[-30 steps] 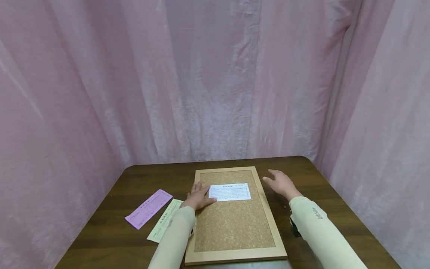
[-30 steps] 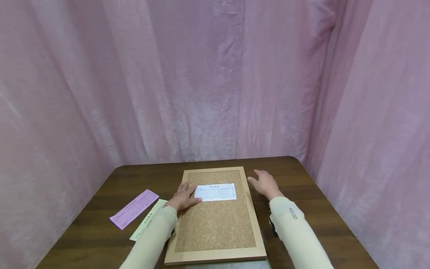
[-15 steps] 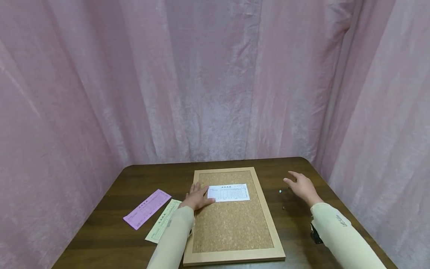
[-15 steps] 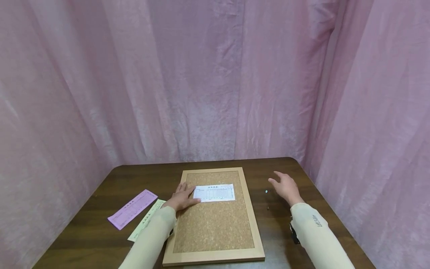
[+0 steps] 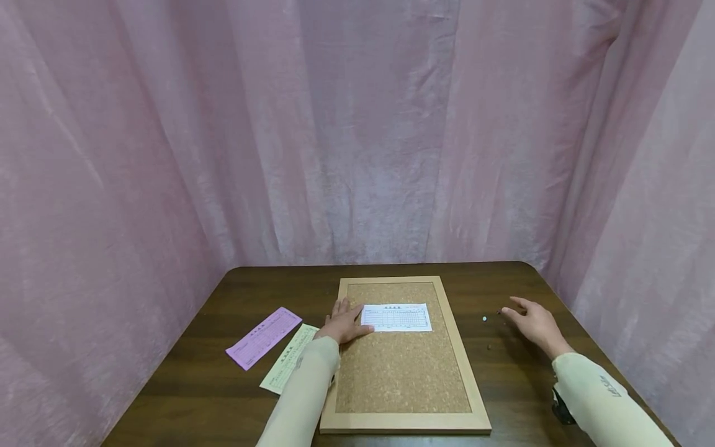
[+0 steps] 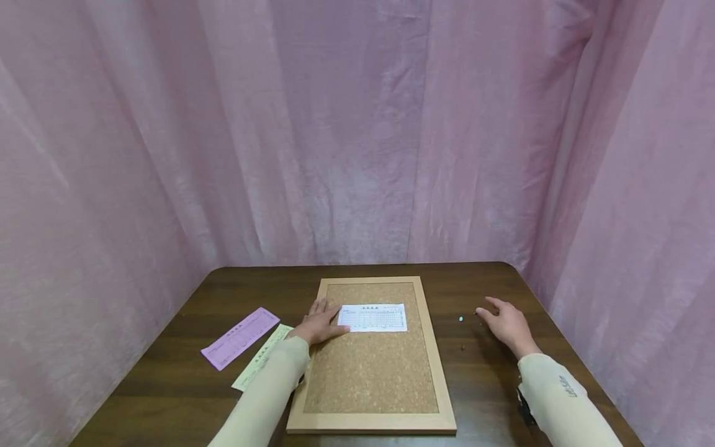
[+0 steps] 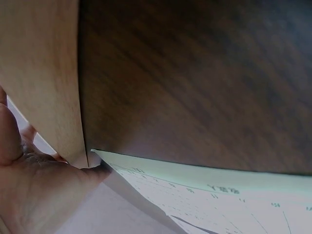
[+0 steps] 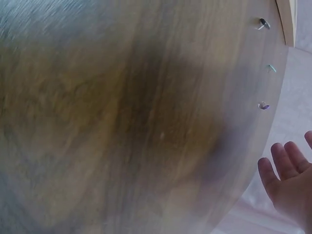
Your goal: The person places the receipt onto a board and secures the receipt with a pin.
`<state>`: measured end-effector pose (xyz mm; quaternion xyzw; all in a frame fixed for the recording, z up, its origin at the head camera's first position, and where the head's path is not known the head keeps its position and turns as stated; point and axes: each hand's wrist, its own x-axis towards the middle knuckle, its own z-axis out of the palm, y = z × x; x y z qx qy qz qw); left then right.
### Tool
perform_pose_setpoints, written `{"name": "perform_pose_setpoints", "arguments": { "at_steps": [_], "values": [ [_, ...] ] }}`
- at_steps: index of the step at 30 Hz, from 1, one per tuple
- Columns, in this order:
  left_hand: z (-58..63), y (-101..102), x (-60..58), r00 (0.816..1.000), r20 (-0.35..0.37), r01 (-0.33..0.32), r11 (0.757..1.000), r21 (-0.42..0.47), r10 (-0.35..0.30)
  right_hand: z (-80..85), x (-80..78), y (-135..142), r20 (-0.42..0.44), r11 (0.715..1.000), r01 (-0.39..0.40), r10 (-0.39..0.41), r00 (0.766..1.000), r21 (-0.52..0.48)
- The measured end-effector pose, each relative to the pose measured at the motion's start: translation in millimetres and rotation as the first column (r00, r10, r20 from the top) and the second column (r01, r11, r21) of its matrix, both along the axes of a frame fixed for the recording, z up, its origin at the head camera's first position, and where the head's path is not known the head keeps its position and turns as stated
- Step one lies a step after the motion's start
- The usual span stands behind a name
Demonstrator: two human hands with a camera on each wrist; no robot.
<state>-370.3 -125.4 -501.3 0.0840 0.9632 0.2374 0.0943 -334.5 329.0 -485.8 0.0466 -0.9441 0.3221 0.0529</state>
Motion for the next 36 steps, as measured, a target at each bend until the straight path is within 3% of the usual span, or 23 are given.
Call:
{"name": "perform_pose_setpoints", "arguments": {
  "at_steps": [13,28,36],
  "values": [
    [5.0,-11,3.0,1.0,0.007,-0.008,1.0,0.013,0.008,-17.3,1.8,-7,0.005,0.996,-0.043,0.043,0.999,-0.079],
    [-9.3,-2,-7.1,1.0,0.004,0.004,1.0,-0.004,-0.004,-22.3,18.1,-8,0.074,0.985,-0.079,0.091,0.993,-0.152],
    [-5.3,-2,-6.9,1.0,-0.002,0.016,1.0,-0.011,-0.016,-28.8,19.0,-12,0.083,0.979,-0.098,0.114,0.99,-0.178]
  ]
}}
